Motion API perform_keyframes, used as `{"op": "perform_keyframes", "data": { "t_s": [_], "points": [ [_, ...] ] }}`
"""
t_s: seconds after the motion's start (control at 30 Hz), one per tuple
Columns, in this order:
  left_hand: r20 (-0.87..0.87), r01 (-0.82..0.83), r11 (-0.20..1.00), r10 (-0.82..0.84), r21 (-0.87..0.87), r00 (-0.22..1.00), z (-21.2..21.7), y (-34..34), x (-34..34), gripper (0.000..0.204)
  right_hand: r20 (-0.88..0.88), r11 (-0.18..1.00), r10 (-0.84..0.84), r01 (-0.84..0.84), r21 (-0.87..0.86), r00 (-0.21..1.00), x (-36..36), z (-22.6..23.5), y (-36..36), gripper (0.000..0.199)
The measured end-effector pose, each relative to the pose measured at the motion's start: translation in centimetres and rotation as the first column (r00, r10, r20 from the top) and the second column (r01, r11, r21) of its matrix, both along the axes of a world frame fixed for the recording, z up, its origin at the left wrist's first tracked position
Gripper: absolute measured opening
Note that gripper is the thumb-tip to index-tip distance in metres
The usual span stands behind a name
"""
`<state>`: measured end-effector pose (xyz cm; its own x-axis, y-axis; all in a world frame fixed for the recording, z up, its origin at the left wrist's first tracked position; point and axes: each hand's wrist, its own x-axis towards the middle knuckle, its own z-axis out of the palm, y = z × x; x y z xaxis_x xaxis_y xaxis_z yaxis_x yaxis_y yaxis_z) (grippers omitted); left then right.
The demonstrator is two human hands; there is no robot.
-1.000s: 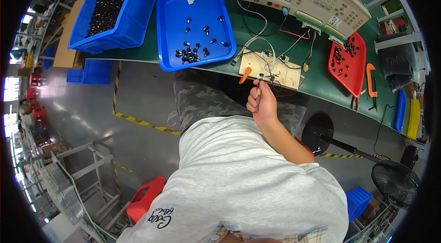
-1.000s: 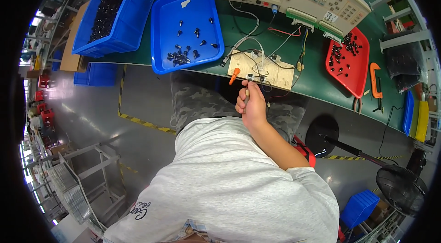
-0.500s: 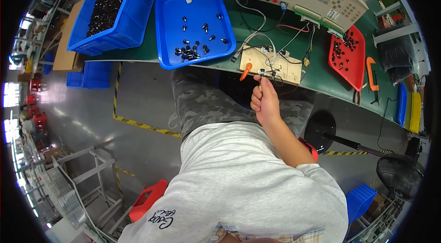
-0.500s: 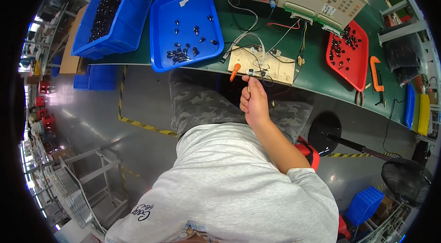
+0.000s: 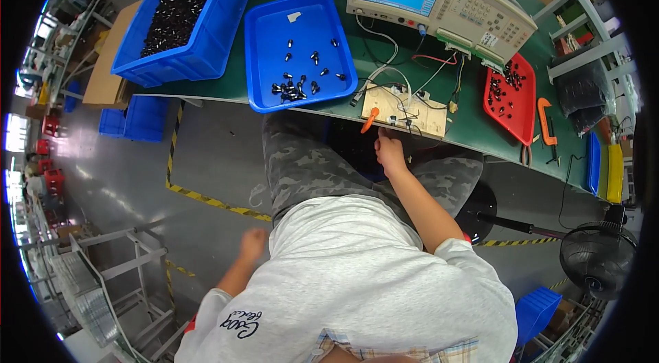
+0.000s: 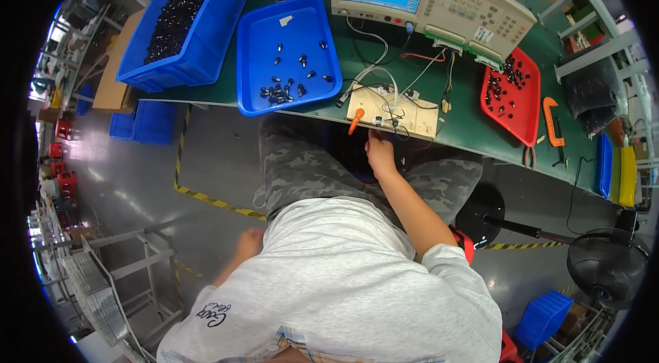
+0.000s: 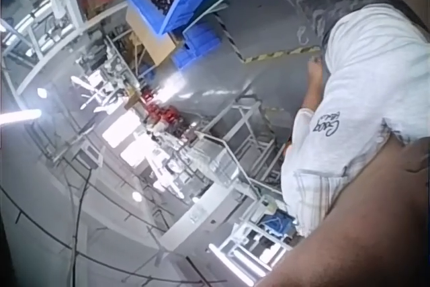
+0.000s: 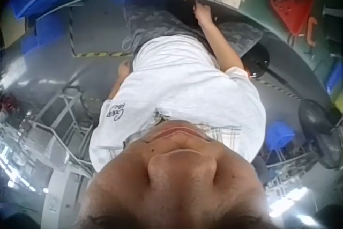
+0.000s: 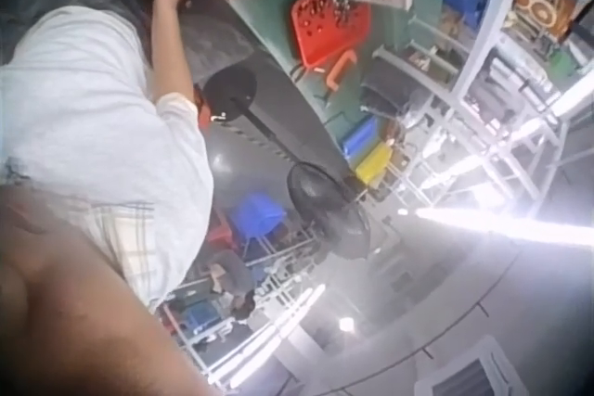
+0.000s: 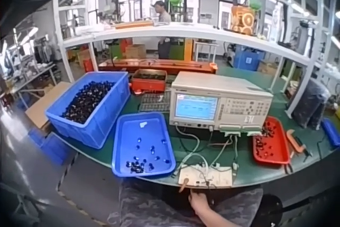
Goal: Assembling small black plastic components by hand at a factory workbench.
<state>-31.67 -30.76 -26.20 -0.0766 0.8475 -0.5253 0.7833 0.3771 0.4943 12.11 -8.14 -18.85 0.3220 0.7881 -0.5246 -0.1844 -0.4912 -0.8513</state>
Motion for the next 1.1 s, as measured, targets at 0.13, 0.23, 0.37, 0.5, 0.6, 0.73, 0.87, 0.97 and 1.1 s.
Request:
{"op": "perform_keyframes", "data": {
  "t_s": [0.13, 0.23, 0.37, 0.5, 0.6, 0.73, 0.87, 0.97, 1.1],
  "points": [
    [0.280, -0.226, 0.787, 0.071, 0.573, 0.957, 5.5, 12.0, 3.1, 0.026, 0.293, 0.998, 0.054, -0.062, 0.020, 0.955, 0.5, -1.0, 0.2, 0.035],
    [0.631, -0.352, 0.935, 0.245, 0.047, 0.736, 12.0, 16.9, 10.9, 0.045, 0.580, 0.819, 0.086, -0.389, 0.422, 0.810, -1.0, 2.0, -2.0, 0.031],
    [0.824, -0.106, 0.933, 0.355, -0.345, 0.441, 15.5, 19.5, 20.4, 0.064, 0.443, 0.756, 0.512, -0.631, 0.174, 0.736, -3.7, 10.5, -5.5, 0.031],
    [0.798, -0.096, 0.924, 0.369, -0.370, 0.475, 15.8, 21.0, 26.9, 0.065, 0.674, 0.679, 0.525, -0.733, 0.038, 0.520, -3.8, 12.1, -6.3, 0.024],
    [0.807, 0.073, 0.930, 0.271, -0.359, 0.525, 15.9, 21.4, 28.1, 0.061, 0.717, 0.691, 0.494, -0.722, 0.019, 0.492, -1.9, 11.9, -6.4, 0.025],
    [0.847, 0.154, 0.926, 0.235, -0.344, 0.478, 15.6, 22.2, 29.2, 0.053, 0.694, 0.728, 0.456, -0.682, 0.069, 0.557, -0.9, 12.3, -6.4, 0.019],
    [0.866, 0.176, 0.901, 0.305, -0.397, 0.396, 17.9, 23.1, 29.4, 0.051, 0.635, 0.761, 0.421, -0.633, 0.142, 0.648, -0.5, 12.7, -6.2, 0.019],
    [0.864, 0.195, 0.864, 0.392, -0.464, 0.315, 18.7, 22.9, 29.3, 0.043, 0.659, 0.851, 0.289, -0.502, 0.156, 0.694, -0.4, 13.1, -6.1, 0.019],
    [0.882, 0.065, 0.892, 0.427, -0.447, 0.197, 18.9, 21.1, 29.9, 0.026, 0.707, 0.845, 0.128, -0.450, 0.290, 0.696, 0.1, 12.5, -5.4, 0.017]
  ]
}}
